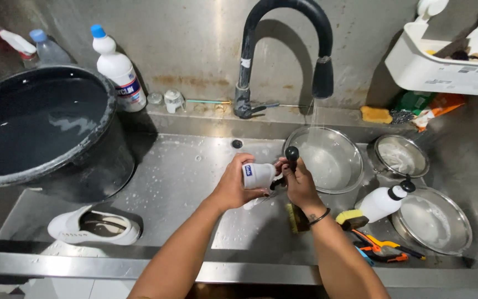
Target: Scrubbing and rinsing a white shoe and its insoles in a sink using a sponge and water.
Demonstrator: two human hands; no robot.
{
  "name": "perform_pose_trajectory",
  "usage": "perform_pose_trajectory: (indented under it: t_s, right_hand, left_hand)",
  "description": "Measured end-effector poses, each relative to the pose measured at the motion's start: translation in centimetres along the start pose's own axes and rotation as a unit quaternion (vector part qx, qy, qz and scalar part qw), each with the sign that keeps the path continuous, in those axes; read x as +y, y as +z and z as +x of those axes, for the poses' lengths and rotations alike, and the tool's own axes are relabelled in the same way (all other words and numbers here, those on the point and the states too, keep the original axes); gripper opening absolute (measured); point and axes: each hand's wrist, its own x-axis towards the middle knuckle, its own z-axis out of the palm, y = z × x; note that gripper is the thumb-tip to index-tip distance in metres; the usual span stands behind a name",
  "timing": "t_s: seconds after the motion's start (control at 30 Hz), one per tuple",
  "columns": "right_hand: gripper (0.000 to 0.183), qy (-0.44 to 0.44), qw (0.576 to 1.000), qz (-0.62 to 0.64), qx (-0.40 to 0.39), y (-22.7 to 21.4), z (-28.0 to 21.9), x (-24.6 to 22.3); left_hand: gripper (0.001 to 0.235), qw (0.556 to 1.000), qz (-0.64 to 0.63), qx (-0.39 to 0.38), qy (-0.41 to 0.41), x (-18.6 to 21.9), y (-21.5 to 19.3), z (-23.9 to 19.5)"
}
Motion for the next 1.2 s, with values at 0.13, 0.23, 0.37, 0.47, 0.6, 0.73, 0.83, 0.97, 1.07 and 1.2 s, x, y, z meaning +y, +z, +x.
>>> perform_pose_trajectory:
  t_s: [0.13,0.23,0.37,0.47,0.6,0.73,0.83,0.97,1.07,1.2]
  right_hand:
    - [0.034,-0.001,0.999,-0.031,0.012,0.3,-0.3,-1.7]
    - [0.028,-0.029,0.998,-0.049,0.026,0.5,-0.2,-3.3]
    - [0.024,0.025,0.999,-0.023,0.021,0.9,-0.4,-5.4]
    - [0.030,0.055,0.998,0.020,0.015,1.4,-0.7,-2.9]
    - [0.024,0.117,0.991,0.066,0.030,2.0,-0.9,-3.0]
    - [0.023,0.046,0.997,0.065,0.023,1.9,-1.0,-2.4]
    - [0.021,0.025,0.999,-0.008,0.025,2.2,-1.1,-0.6]
    - [0.021,0.049,0.995,-0.083,0.014,1.6,-1.3,-2.9]
    - [0.015,-0.015,0.996,-0.075,0.054,1.1,-0.8,-5.1]
    - [0.015,-0.039,0.995,-0.058,0.071,-1.0,1.2,-4.4]
  left_hand:
    - [0.085,0.984,0.103,0.046,0.136,1.1,0.1,-0.7]
    - [0.075,0.952,0.148,0.111,0.244,3.2,-0.6,-0.9]
    - [0.082,0.904,0.173,0.179,0.347,2.7,-0.9,-1.0]
    - [0.083,0.896,0.134,0.198,0.375,4.2,-1.6,-1.2]
    - [0.084,0.897,0.115,0.190,0.383,4.1,-2.2,-1.3]
    - [0.086,0.894,0.119,0.193,0.388,3.9,-2.2,-1.2]
    - [0.088,0.892,0.123,0.198,0.387,3.6,-2.1,-1.2]
    - [0.088,0.901,0.114,0.196,0.371,3.1,-2.0,-1.0]
    - [0.081,0.910,0.106,0.196,0.350,3.0,-1.7,-0.7]
    - [0.067,0.942,0.029,0.136,0.305,2.1,-2.2,0.6]
